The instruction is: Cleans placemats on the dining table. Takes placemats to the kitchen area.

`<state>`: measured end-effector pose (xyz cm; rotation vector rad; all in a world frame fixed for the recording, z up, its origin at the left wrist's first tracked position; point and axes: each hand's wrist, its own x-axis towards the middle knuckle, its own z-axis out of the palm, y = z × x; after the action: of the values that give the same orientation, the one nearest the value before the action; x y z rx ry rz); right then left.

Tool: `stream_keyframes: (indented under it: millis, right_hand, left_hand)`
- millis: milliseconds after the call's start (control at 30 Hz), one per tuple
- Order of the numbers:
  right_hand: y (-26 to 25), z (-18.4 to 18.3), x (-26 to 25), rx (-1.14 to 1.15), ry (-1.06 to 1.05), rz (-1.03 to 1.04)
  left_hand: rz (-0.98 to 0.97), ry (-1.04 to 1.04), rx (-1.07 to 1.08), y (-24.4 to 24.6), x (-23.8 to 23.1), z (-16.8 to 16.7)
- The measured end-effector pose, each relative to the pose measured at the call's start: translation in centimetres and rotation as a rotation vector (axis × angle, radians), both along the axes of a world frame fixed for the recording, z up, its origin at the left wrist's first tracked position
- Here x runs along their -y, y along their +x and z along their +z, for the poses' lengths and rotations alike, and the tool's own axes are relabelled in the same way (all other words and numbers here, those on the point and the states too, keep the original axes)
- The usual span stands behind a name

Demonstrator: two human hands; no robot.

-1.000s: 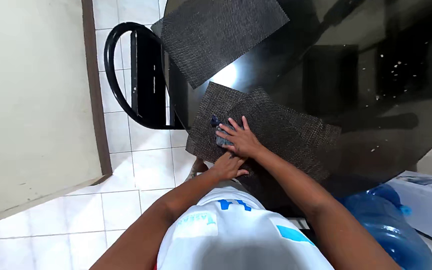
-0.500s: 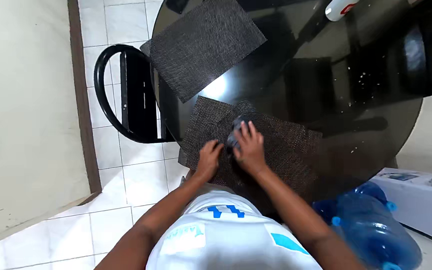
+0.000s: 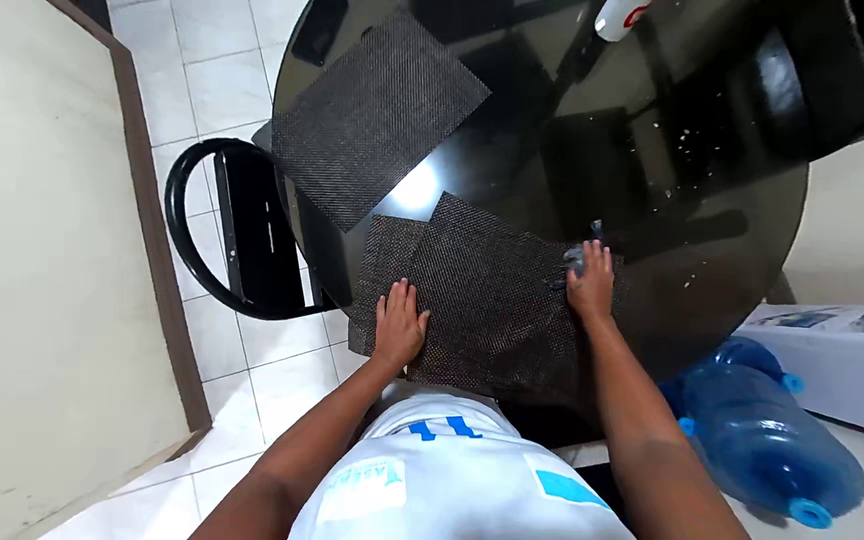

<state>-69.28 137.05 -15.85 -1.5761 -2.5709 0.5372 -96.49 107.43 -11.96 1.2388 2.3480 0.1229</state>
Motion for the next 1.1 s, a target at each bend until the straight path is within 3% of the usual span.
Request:
stream_keyframes:
  millis: [100, 200, 367, 433, 533, 633, 733, 800, 867, 967, 1033, 1100]
  right_hand:
    - [0.9, -0.3, 0.9, -0.22, 0.045, -0.122]
    - [-1.3, 1.1, 5.1, -0.369, 0.118, -0.216]
    - [-3.8, 1.2, 11.3, 0.001, -0.046, -0.208]
    - [-3.3, 0.4, 10.9, -0.196, -0.077, -0.241]
    - [-1.4, 2.7, 9.2, -0.752, -0.178, -0.576]
    - [1.9, 8.7, 7.9, -1.191, -0.169, -0.988]
    - [8.1, 14.2, 7.3, -1.547, -0.039, -1.018]
    - [13.0, 15.7, 6.9, -1.701, 0.055, -0.915]
    - [15.9, 17.3, 6.9, -1.79, 0.086, -0.904]
    - [16.8, 18.6, 7.8, -1.751, 0.082, -0.868]
    - [14.8, 18.5, 8.6, -1.643, 0.003, -0.826]
    - [10.6, 17.5, 9.7, -1.428, -0.135, -0.77]
  left_hand:
    - [0.232, 0.11, 0.107, -2.4, -4.9, 1.8]
    - [0.335, 0.125, 0.099, -4.3, -10.3, 1.9]
    - [0.397, -0.045, 0.217, -4.0, -15.0, 2.2]
    - [0.356, -0.085, 0.257, -3.4, -15.6, 3.3]
    - [0.109, 0.049, 0.325, -0.8, -17.2, 9.1]
    - [-0.387, 0.394, 0.252, 3.4, -18.1, 18.6]
    - [-0.786, 0.782, 0.107, 5.6, -16.7, 27.1]
    - [-0.911, 0.855, 0.097, 5.0, -14.8, 29.9]
    - [-0.972, 0.801, 0.13, 2.7, -12.5, 29.4]
    - [-0.881, 0.664, 0.135, -1.9, -8.9, 22.7]
    - [-0.615, 0.584, 0.206, -4.8, -5.9, 15.1]
    - [-0.154, 0.523, 0.426, -5.9, -2.3, 8.2]
